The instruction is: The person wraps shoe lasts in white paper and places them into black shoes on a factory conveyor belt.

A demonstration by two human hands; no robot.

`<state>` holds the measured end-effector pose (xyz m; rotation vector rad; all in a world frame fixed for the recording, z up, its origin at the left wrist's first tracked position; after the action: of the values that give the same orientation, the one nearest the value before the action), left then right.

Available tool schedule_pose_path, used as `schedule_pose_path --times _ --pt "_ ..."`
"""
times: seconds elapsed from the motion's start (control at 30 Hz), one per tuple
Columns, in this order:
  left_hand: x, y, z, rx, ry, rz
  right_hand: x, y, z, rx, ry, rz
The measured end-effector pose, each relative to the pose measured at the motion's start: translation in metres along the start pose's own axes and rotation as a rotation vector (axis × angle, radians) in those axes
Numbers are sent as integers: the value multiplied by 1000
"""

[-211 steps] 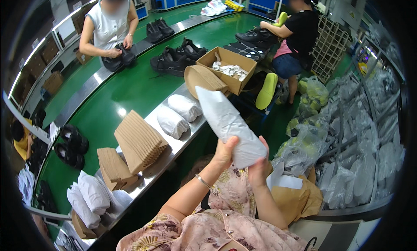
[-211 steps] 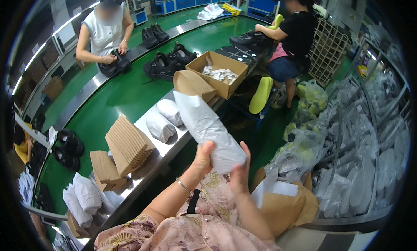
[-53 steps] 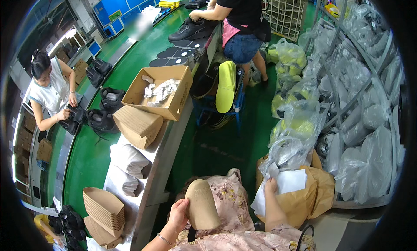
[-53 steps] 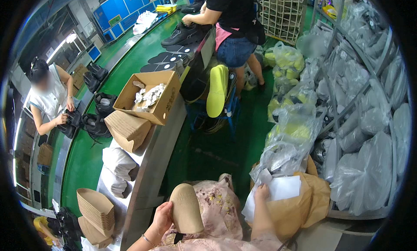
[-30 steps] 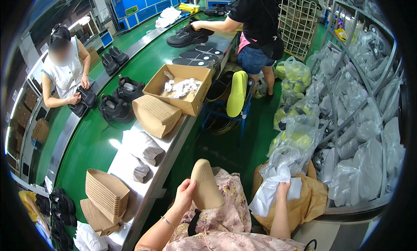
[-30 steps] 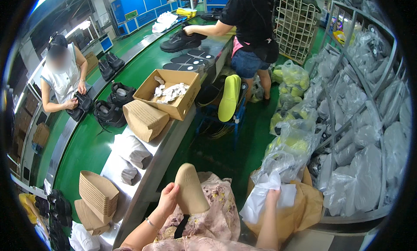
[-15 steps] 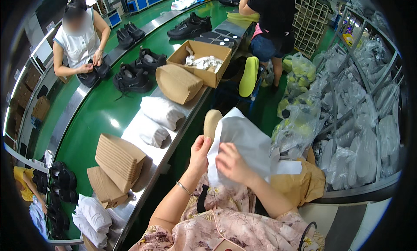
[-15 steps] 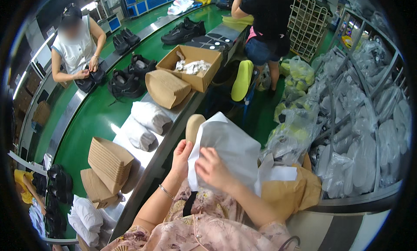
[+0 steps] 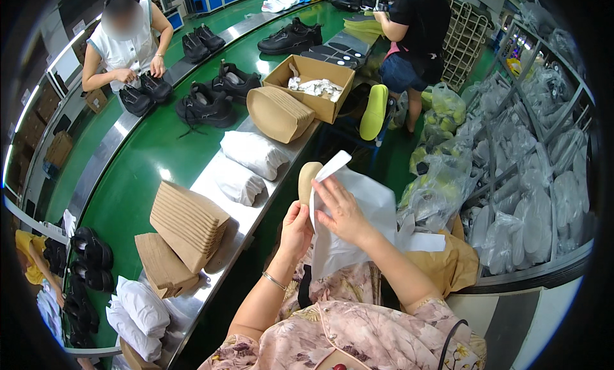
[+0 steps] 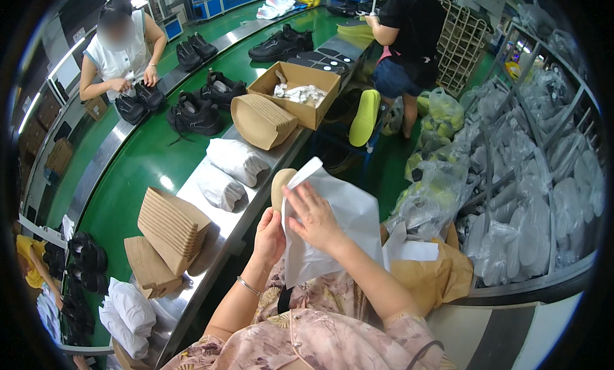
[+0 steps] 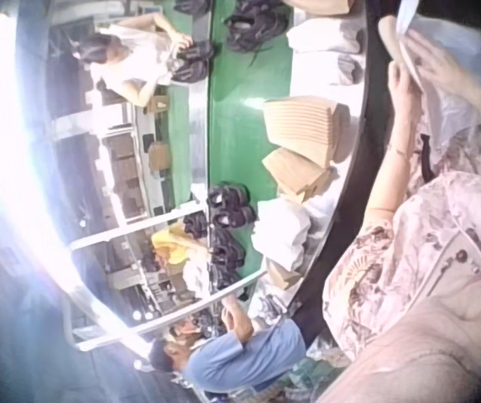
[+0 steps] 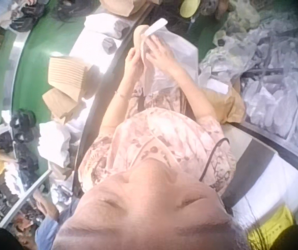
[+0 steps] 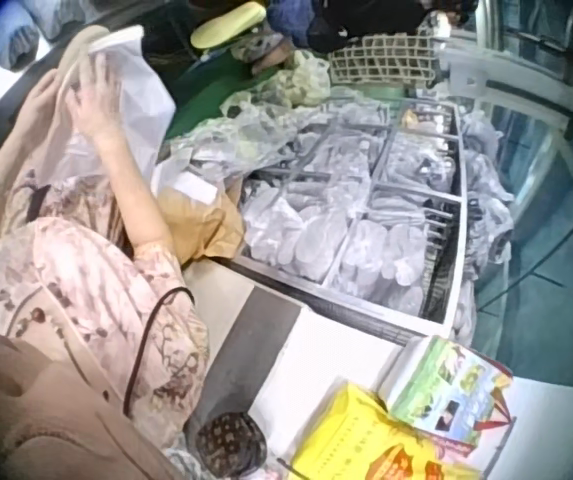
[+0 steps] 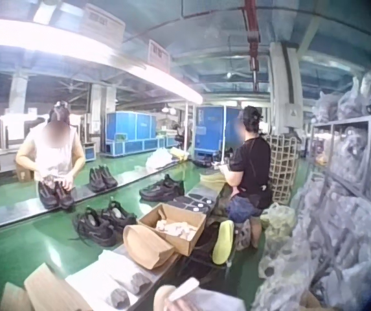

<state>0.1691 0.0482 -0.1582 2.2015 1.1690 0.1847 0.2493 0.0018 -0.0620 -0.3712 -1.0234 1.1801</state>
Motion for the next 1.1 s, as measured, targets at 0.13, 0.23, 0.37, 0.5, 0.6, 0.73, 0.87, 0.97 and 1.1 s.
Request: schedule_pose_path --times 0.13,0.23,0.37,0.5,0.6,0.73,0.87,0.97,1.1 --pt "3 -11 1 -23 62 -31 2 -4 10 136 -26 -75" --pt "1 -10 3 21 33 -1 4 -13 -7 257 44 -178" --pt "2 -5 0 175 123 -3 9 -22 -27 288 153 -236" --pt "-2 3 -3 163 61 43 19 -22 -29 -30 23 -138" --pt "-7 9 -14 233 55 77 21 -12 -46 145 170 33" --pt "-4 15 -11 170 105 125 22 -5 -51 159 482 228" --pt "-4 8 -5 128 97 164 19 -12 -50 201 547 271" --pt "-7 14 -8 121 89 201 22 -14 -36 188 512 316" --pt "-4 15 -6 202 93 279 22 -8 -38 225 483 326"
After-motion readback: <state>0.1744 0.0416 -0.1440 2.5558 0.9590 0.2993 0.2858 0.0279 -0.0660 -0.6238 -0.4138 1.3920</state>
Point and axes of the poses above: each hand's wrist, its own x-axis towards the middle knuckle, its own y-axis out of the palm, z = x × y, the point moved 9 cm from there along x, towards the middle knuckle, and after that the axes turned 11 degrees about x, right-handed, at the moved point
